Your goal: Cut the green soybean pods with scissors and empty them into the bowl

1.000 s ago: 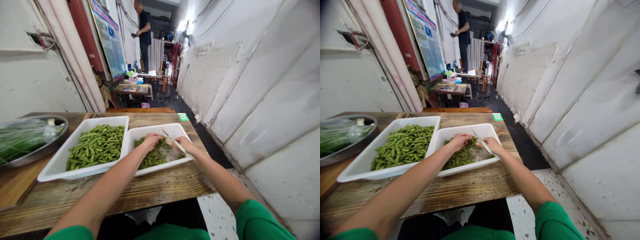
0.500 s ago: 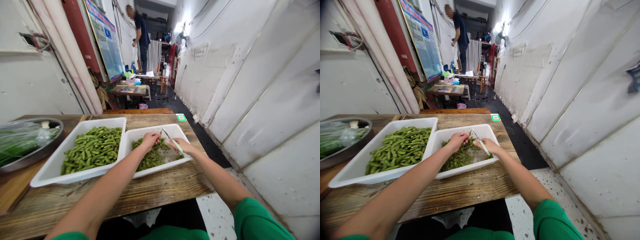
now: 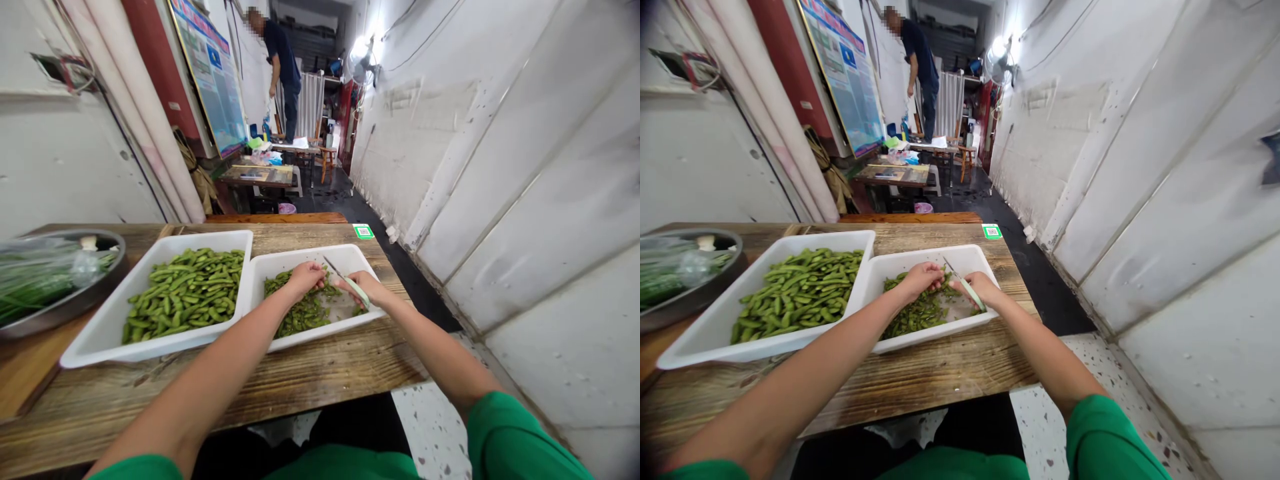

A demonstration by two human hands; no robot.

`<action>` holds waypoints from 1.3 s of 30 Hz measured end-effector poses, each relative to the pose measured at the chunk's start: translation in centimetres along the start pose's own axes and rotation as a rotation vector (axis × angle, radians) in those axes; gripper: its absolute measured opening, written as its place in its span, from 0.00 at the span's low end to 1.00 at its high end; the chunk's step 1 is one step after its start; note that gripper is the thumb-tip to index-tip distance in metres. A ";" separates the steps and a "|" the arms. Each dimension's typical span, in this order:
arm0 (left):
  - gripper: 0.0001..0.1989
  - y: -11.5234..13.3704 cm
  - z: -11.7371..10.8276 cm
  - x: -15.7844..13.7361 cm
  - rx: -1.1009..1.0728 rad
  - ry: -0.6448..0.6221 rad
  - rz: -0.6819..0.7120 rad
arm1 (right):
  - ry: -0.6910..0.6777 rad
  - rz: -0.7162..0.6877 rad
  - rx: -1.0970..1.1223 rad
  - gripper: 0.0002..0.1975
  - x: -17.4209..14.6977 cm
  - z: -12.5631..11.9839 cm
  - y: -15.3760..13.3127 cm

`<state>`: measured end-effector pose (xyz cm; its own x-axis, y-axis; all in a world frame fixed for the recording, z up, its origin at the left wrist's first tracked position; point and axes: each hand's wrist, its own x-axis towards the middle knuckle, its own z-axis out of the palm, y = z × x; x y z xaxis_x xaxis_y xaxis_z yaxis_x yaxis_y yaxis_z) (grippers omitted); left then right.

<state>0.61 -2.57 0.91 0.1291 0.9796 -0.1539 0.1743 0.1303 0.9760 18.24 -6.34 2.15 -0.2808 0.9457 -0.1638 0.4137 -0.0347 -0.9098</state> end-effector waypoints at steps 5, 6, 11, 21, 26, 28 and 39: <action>0.04 -0.5 0.1 0.8 0.138 -0.008 -0.012 | 0.146 -0.058 0.132 0.22 0.4 -0.1 -0.2; 0.02 -0.7 0.0 0.9 0.182 0.011 0.002 | 0.151 -0.060 0.138 0.22 0.4 -0.1 -0.2; 0.08 -1.9 -0.3 1.4 0.349 0.050 0.107 | 0.135 -0.059 0.133 0.21 0.4 -0.1 -0.1; 0.03 -2.0 -0.6 2.4 0.173 -0.003 0.132 | -0.012 0.016 0.024 0.23 0.1 0.0 -0.1; 0.11 -1.4 -1.3 2.2 -0.063 -0.055 0.078 | -0.093 0.054 -0.072 0.25 -0.3 0.1 -0.7; 0.12 -1.2 -1.3 2.0 -0.133 -0.077 0.059 | -0.099 0.053 -0.085 0.25 -0.4 0.1 -0.9; 0.11 -1.1 -1.3 1.9 -0.284 -0.125 -0.109 | -0.053 -0.014 -0.207 0.25 0.2 -0.1 0.5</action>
<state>-0.57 -0.69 -0.25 0.2468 0.9335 -0.2602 -0.0836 0.2880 0.9540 18.49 -6.12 1.67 -0.3307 0.9270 -0.1770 0.5770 0.0502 -0.8152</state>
